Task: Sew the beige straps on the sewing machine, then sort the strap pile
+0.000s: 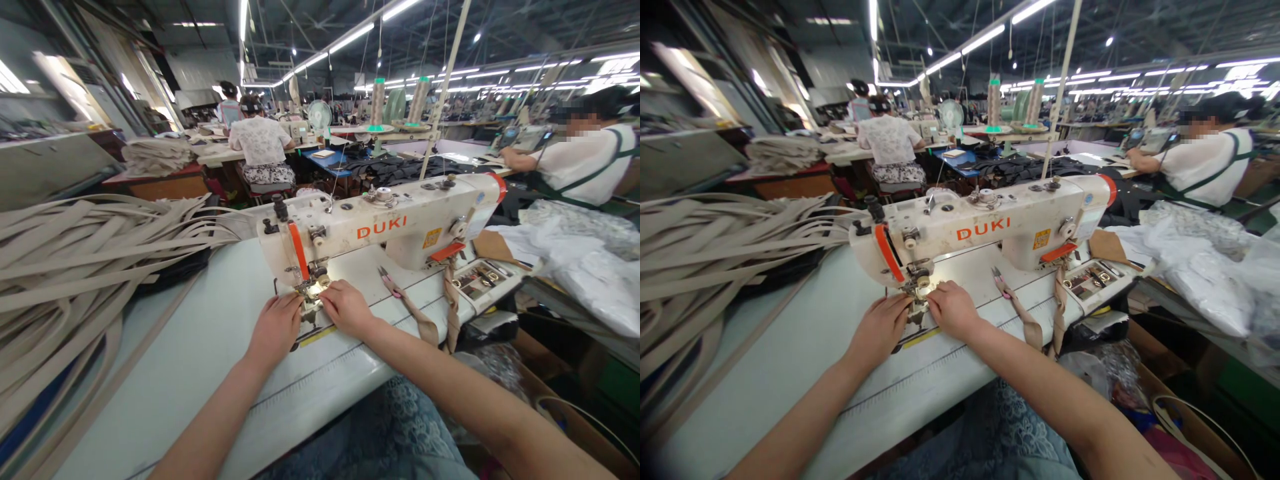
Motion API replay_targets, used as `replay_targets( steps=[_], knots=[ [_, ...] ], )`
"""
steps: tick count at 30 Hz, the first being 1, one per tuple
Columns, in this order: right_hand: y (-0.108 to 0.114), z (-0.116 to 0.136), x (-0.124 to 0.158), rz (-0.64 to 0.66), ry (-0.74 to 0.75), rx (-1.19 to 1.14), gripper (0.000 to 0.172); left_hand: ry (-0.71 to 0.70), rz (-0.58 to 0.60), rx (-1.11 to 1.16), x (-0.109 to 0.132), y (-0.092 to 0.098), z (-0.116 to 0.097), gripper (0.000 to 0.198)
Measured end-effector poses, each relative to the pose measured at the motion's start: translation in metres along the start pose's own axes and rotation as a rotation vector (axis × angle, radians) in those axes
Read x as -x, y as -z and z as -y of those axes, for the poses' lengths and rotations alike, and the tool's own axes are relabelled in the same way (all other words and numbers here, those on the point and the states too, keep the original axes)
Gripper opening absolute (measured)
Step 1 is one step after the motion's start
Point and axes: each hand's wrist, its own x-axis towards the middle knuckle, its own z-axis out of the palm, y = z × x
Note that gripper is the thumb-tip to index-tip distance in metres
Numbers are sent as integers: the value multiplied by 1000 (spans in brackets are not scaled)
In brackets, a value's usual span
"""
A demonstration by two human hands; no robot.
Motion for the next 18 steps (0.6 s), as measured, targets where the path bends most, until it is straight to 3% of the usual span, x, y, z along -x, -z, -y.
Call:
replay_targets(
  steps=[6, 10, 14, 18],
  knots=[
    [-1, 0, 1, 10, -8, 8, 22, 5, 11, 28, 0, 3, 1, 40],
    [0, 1, 1, 8, -7, -9, 21, 32, 26, 120, -3, 5, 15, 36],
    [-1, 2, 0, 20, -5, -17, 20, 99, 20, 153, -28, 1, 42, 35],
    [-3, 2, -1, 26, -15, 5, 20, 30, 14, 146, -66, -5, 56, 29]
  ],
)
